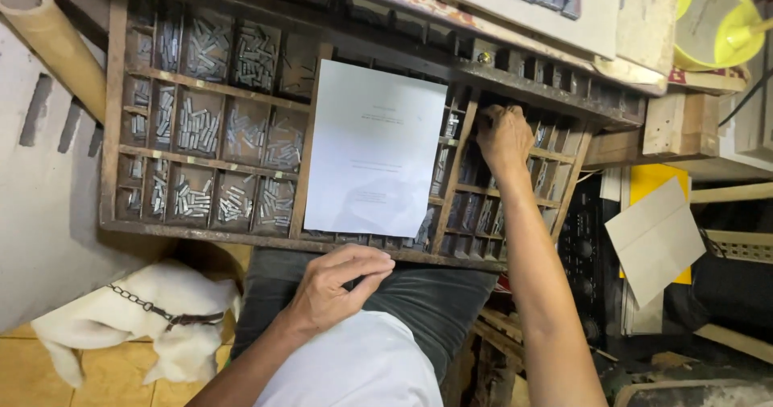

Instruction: The person selects individual metal type characters from a wooden type case and places them into a composing stick. They repeatedly reach into the compartments to pick up letters and arrange them in the stick, occasionally adjusting the paper reference on the case.

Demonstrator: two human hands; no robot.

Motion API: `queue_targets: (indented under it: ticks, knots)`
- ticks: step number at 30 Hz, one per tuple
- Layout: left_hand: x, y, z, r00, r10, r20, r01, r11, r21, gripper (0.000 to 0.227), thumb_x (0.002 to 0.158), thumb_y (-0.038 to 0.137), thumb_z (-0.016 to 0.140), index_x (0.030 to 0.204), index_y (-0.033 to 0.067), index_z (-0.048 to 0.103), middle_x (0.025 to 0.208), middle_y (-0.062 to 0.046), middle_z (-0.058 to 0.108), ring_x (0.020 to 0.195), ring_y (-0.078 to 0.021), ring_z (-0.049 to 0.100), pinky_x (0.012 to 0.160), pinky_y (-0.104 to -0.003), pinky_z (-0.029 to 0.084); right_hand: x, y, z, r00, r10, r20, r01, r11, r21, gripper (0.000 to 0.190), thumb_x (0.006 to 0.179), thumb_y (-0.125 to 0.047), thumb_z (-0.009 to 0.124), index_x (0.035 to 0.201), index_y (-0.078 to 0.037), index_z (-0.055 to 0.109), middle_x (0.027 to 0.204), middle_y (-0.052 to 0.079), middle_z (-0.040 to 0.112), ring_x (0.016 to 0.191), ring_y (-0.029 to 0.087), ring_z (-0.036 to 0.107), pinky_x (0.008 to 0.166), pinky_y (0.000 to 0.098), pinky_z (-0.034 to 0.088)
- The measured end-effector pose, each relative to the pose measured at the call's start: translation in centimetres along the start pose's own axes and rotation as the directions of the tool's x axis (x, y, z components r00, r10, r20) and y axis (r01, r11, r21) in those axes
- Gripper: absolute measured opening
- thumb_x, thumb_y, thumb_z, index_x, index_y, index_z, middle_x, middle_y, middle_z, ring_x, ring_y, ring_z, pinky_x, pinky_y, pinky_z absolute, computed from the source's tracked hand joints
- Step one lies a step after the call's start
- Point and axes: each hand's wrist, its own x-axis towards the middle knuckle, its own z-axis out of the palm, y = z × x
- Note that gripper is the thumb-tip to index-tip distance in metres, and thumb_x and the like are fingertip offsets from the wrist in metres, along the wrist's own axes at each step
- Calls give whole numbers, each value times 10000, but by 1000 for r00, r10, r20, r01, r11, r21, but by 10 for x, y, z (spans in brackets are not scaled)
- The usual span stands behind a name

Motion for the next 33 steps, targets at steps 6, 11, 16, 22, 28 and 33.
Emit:
queue_targets:
  ticks: [6,11,16,22,28,33]
  knots:
    - [-3,-7,-3,999,-32,-29,33,999,22,176,876,-24,778,1042,31,781,1028,-119,781,940,-223,775,880,-312,660,-5,-15,-13,982,91,167,-94,995,11,395,915,-70,673,1309,-80,642,1081,200,583,884,381,649,729,479,584]
    - [-1,-11,-7,999,-38,-32,39,999,5,159,898,-12,757,1051,29,771,1036,-122,775,947,-234,769,877,-333,662,10,-12,-17,927,134,350,-65,977,-201,319,1041,-303,579,1332,-187,641,1129,177,661,979,324,663,771,441,587]
    - [3,-9,-7,998,-28,-49,29,999,31,156,888,-14,770,1036,35,772,1022,-111,774,925,-214,767,869,-308,653,16,-21,-47,863,123,490,-73,990,-120,278,993,-263,663,1261,-193,688,1078,96,732,999,269,680,878,400,579]
    - [3,-13,-3,984,-109,-142,108,994,-18,171,857,33,785,987,129,841,998,-71,818,927,-275,795,750,-397,646,-25,5,-25,999,-33,18,24,929,369,117,954,-176,733,1003,-69,743,917,227,643,902,434,693,743,502,567]
    - [17,-15,5,995,-67,-74,76,990,121,163,850,36,790,959,149,835,954,-63,816,870,-282,786,699,-385,636,-132,-43,-28,978,172,119,-168,308,936,156,888,-65,803,1013,-44,711,821,91,737,729,135,693,709,261,582]
    - [30,-23,24,998,-39,-48,48,978,201,201,890,78,791,1063,175,820,982,-32,813,888,-248,780,706,-344,631,-196,-64,-54,931,202,303,-303,-32,952,266,898,-22,770,1132,12,649,920,171,770,828,214,776,799,312,635]
